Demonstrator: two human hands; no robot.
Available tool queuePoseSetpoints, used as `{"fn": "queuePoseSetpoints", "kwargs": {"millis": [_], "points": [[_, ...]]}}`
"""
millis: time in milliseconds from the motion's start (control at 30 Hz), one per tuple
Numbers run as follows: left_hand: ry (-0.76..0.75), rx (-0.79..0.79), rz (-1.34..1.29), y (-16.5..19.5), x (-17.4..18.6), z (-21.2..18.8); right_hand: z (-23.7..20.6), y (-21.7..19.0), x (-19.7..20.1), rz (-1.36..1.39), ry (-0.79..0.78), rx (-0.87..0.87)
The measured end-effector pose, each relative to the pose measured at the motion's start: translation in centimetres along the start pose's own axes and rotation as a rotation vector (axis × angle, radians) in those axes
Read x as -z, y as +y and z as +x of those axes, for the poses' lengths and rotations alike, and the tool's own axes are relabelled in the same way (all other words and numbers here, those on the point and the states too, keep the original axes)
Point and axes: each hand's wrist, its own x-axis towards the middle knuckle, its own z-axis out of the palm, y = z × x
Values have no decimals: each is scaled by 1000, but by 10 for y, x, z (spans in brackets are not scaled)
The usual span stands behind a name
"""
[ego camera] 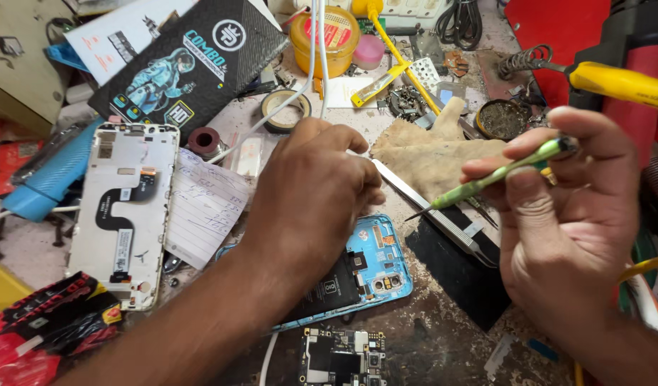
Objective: The person uses tweezers and a screwdriver to remove a metal bracket and unscrew components from a disassembled smartphone. The person then uses a small brush to clean the interior of the phone chassis.
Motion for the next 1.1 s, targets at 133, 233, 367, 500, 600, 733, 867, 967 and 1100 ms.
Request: {"fn": "queuePoseSetpoints", "kwargs": {"millis": [133, 233, 367, 500, 600, 733, 867, 967, 1100], "points": [[96, -85, -1, -2, -9, -2, 0, -4, 0, -145, -39, -4], [86, -109, -117, -5, -4, -8, -1, -8, 0, -199, -60, 9], [100, -73, -155, -9, 20, -26, -4, -12, -1, -281, -107, -8], [40, -54, -170, -4, 41, -55, -9, -14, -5, -287, -210, 2], [-114, -99, -226, -11, 52, -70, -15, -11, -13, -228, -221, -9], [-194, -143, -276, -25, 52, -74, -25, -6, -19, -330, -232, -14], [-213, -200, -235, -31, 42, -78, -29, 2, -15, -356, -191, -58], [-229, -201, -154, -32, 36, -80, -33, 10, -13, -406, -122, -75], [-233, -234, -127, -35, 37, -76, -37, 17, -14, -355, -124, -59]]}}
